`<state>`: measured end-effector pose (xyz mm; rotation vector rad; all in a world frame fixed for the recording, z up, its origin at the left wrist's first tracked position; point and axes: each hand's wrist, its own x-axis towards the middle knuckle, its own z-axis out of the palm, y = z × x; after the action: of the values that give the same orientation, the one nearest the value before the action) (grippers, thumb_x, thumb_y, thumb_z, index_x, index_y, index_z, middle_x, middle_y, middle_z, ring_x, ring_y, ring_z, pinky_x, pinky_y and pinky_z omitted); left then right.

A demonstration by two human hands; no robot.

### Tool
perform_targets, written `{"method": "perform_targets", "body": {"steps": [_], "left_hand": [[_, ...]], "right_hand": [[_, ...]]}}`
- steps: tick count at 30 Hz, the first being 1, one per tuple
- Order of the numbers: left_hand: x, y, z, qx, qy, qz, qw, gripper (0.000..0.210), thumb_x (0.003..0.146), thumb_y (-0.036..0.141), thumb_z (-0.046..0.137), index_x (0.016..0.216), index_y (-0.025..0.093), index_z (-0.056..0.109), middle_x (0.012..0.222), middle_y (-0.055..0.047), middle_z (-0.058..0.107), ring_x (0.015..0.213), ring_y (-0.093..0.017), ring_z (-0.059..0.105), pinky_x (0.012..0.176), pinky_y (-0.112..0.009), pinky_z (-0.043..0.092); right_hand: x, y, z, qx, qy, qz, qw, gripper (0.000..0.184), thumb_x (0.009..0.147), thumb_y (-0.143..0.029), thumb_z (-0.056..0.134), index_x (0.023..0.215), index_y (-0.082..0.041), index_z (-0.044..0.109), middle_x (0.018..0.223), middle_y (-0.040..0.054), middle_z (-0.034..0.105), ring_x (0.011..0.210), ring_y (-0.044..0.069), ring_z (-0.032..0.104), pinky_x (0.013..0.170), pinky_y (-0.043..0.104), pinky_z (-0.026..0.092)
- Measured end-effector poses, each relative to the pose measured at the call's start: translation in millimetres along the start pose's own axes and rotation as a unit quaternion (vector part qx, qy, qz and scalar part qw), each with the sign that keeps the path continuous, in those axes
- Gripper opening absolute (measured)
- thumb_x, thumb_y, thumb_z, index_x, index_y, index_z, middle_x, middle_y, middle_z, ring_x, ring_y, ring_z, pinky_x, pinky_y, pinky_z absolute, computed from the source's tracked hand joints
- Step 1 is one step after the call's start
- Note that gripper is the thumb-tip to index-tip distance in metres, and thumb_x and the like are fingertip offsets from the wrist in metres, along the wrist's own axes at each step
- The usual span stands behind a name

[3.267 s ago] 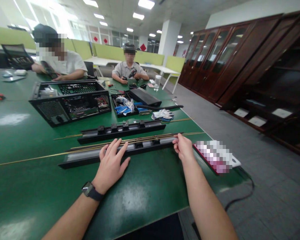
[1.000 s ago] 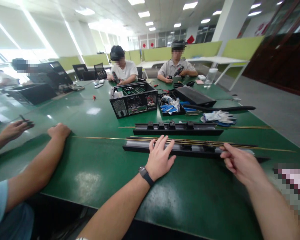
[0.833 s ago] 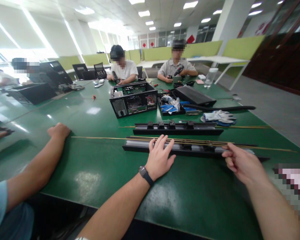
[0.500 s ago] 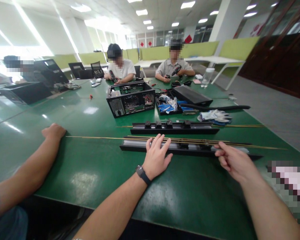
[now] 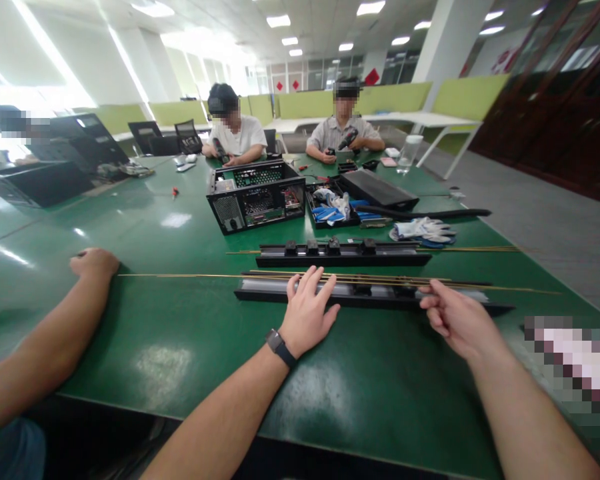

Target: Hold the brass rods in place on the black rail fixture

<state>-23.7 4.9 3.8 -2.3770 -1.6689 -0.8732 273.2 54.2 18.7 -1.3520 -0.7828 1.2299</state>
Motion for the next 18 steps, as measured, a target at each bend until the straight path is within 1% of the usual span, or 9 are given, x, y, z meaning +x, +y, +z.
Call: {"method": "perform_targets", "body": {"steps": [3,5,7,10,13,18], "left_hand": [[-0.2,-0.2,-0.4,0.001,0.001,0.0,1.0,0.055,0.096,0.037,0.063,0.148,0.026,0.05,0.158,-0.014,0.048,0.152,-0.03,0.037,0.122,-0.056,0.026],[-0.2,-0.3,-0.9,0.002,0.0,0.002,1.0,0.055,0.096,0.037,0.062,0.148,0.025,0.05,0.158,-0.015,0.048,0.152,-0.03,0.036,0.122,-0.056,0.026],[-0.1,-0.3,-1.1,0.003,0.002,0.002,1.0,0.054,0.096,0.036,0.062,0.148,0.025,0.051,0.158,-0.015,0.047,0.152,-0.031,0.036,0.122,-0.056,0.026],[0.2,-0.3,-1.1,0.008,0.009,-0.007,1.0,0.054,0.096,0.036,0.062,0.147,0.025,0.052,0.159,-0.016,0.046,0.153,-0.033,0.035,0.122,-0.058,0.026],[0.5,-0.5,-0.9,0.013,0.009,-0.016,1.0,0.054,0.096,0.036,0.062,0.147,0.024,0.052,0.159,-0.017,0.046,0.153,-0.034,0.034,0.122,-0.059,0.025],[1.2,-1.9,-0.1,0.025,0.008,-0.014,1.0,0.048,0.099,0.031,0.058,0.147,0.024,0.053,0.157,-0.016,0.049,0.152,-0.033,0.037,0.122,-0.057,0.025]], "right_hand": [[0.5,-2.9,-2.6,0.012,0.02,0.005,1.0,0.019,0.097,-0.028,0.062,0.084,-0.014,0.067,0.059,0.0007,0.063,0.03,0.007,0.039,0.023,0.015,0.023],[1.0,-3.1,-4.0,0.017,0.029,0.003,0.999,0.019,0.095,-0.03,0.065,0.084,-0.015,0.066,0.059,0.0004,0.063,0.031,0.007,0.04,0.024,0.015,0.023],[1.8,-1.3,-4.8,0.016,0.029,-0.005,0.999,0.021,0.092,-0.034,0.071,0.084,-0.015,0.066,0.059,0.0003,0.063,0.031,0.007,0.041,0.024,0.015,0.024],[3.2,3.0,-5.2,0.011,0.013,-0.017,1.0,0.027,0.087,-0.039,0.077,0.086,-0.014,0.067,0.06,0.0008,0.064,0.031,0.007,0.041,0.024,0.015,0.023],[3.8,4.8,-5.0,0.008,0.0,-0.016,1.0,0.028,0.088,-0.039,0.076,0.087,-0.013,0.067,0.06,0.0016,0.064,0.031,0.007,0.041,0.024,0.015,0.023],[3.2,2.6,-3.5,0.022,0.01,-0.016,1.0,0.027,0.09,-0.039,0.073,0.086,-0.013,0.066,0.058,0.0012,0.063,0.029,0.007,0.04,0.024,0.016,0.022]]}}
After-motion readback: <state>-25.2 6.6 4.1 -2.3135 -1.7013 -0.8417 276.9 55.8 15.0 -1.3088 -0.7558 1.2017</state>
